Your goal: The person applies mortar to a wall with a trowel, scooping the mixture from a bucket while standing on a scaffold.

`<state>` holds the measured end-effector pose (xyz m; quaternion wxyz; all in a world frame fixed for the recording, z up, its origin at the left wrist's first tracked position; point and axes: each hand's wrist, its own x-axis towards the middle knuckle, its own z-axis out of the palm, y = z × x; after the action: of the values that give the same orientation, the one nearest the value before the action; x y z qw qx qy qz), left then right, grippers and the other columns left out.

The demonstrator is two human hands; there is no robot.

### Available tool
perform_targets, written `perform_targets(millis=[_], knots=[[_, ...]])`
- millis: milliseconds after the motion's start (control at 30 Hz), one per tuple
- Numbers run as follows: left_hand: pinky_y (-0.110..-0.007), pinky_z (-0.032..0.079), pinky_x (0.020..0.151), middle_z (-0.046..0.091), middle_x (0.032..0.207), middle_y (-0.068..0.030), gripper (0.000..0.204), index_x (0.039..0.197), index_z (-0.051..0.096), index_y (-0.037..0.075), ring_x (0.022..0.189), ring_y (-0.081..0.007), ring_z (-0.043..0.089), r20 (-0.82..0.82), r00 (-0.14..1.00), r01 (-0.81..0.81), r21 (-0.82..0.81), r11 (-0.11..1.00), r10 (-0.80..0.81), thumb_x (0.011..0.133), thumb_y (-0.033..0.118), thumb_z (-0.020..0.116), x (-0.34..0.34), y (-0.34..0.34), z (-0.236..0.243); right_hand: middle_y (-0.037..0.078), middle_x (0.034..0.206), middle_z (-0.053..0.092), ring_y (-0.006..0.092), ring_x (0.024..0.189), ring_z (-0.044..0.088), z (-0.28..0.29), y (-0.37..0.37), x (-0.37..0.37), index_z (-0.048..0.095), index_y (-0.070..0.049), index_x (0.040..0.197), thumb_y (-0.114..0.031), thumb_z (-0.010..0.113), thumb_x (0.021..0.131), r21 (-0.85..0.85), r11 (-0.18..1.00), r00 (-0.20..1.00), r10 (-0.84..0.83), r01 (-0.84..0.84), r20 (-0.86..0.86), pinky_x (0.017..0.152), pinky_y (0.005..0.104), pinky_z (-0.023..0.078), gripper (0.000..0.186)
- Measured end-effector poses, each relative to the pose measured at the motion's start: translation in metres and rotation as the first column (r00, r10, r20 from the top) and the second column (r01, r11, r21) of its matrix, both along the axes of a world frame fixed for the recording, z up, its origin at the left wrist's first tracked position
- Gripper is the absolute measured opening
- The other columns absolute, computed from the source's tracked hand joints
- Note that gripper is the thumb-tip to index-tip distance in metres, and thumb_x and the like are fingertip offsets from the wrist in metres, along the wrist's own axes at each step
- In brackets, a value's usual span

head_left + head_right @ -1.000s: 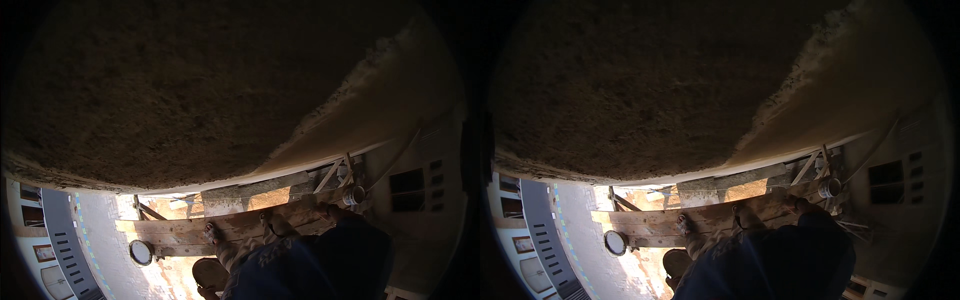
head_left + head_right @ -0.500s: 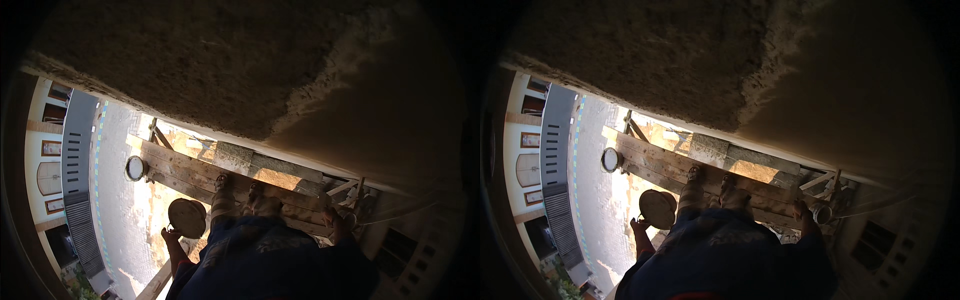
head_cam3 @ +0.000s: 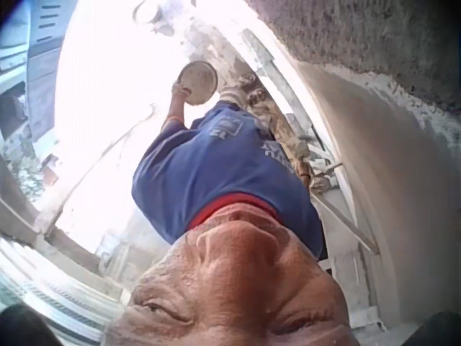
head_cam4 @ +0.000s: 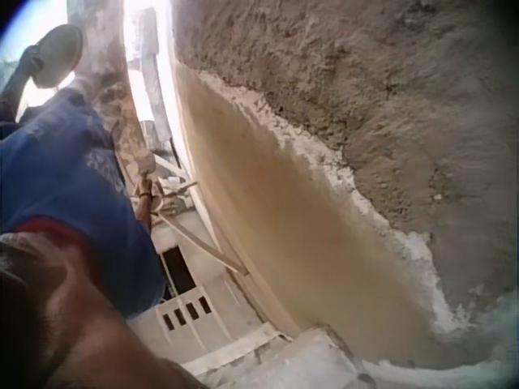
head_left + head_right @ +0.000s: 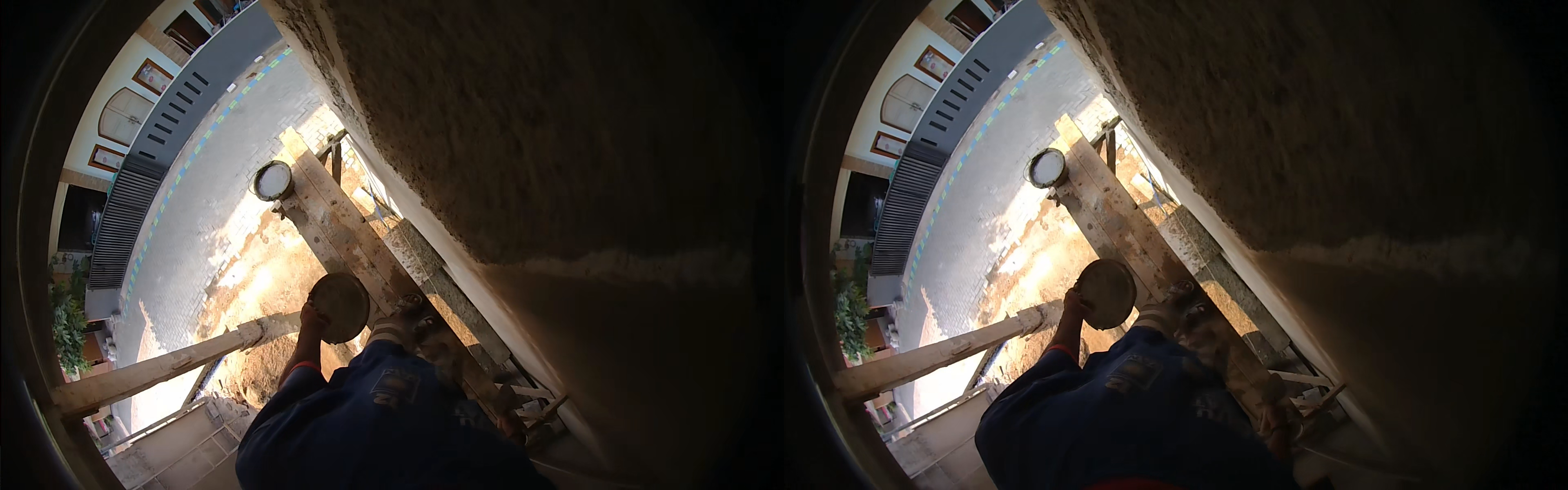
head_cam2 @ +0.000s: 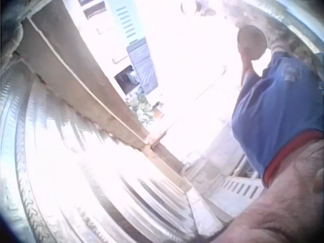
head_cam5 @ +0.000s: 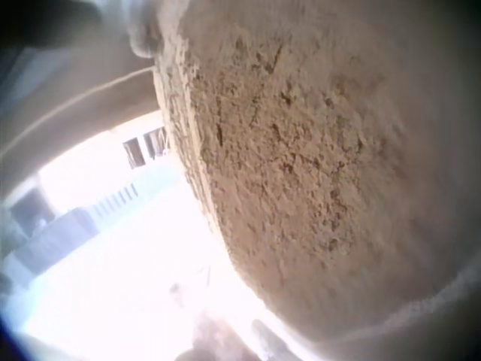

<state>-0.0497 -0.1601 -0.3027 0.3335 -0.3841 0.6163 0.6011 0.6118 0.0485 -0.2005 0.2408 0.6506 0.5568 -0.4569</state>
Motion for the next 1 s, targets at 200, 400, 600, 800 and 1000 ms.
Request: perform_targets(millis=[200,400,600,800,1000], knots=[[-0.033,0.042,0.041,0.051,0.063,-0.0046,0.017,0.085,0.057,0.011,0.049,-0.0199,0.049,0.007,0.988,-0.157,0.052,0.986,0.157,0.085,0.027,0.053,0.015,0.010,-0.028,0.016,0.073,0.055,0.0293,0.067,0.056,0.017,0.035,-0.015,0.053,0.003,0.090,-0.041,0.054,0.084,0.053,0.988,0.989,0.145,-0.143,-0.022,0.063,0.0441,0.042,0.044],[-0.031,0.042,0.042,0.051,0.064,-0.0019,0.016,0.077,0.058,0.012,0.049,-0.0153,0.049,-0.078,0.986,-0.148,-0.022,0.989,0.146,0.083,0.027,0.058,0.042,0.013,-0.045,0.017,0.077,0.057,0.0318,0.071,0.057,0.023,0.068,0.003,0.053,0.002,0.093,-0.036,0.057,0.083,0.130,0.918,0.919,0.386,-0.375,-0.076,0.066,0.0452,0.043,0.040],[-0.030,0.045,0.048,0.053,0.067,-0.0028,0.015,0.084,0.059,0.012,0.053,-0.0166,0.052,-0.116,0.991,-0.045,0.227,0.973,0.073,0.082,0.026,0.061,0.077,0.013,-0.029,0.021,0.092,0.059,0.0373,0.085,0.059,0.017,0.087,0.049,0.056,0.001,0.093,-0.018,0.058,0.078,0.209,0.753,0.759,0.648,-0.624,-0.067,0.073,0.0474,0.045,0.024],[-0.030,0.049,0.058,0.058,0.088,-0.0045,0.030,0.112,0.054,0.007,0.070,-0.0155,0.057,-0.709,0.610,0.405,-0.106,0.908,-0.355,0.087,0.022,0.056,0.129,-0.042,-0.053,0.024,0.094,0.057,0.0406,0.088,0.057,-0.004,0.085,0.145,0.044,0.000,0.114,-0.021,0.060,0.075,0.183,0.523,0.517,0.852,-0.832,-0.087,0.077,0.0479,0.044,0.047],[-0.032,0.049,0.069,0.059,0.096,-0.0088,0.041,0.117,0.051,0.003,0.085,-0.0199,0.058,-0.526,0.518,0.623,-0.309,0.719,-0.675,0.079,0.017,0.060,0.193,0.030,-0.025,0.024,0.110,0.054,0.0394,0.103,0.053,-0.024,0.053,0.226,0.039,-0.002,0.126,-0.029,0.057,0.081,0.214,0.857,0.864,0.495,-0.469,-0.093,0.090,0.0427,0.042,0.055]])
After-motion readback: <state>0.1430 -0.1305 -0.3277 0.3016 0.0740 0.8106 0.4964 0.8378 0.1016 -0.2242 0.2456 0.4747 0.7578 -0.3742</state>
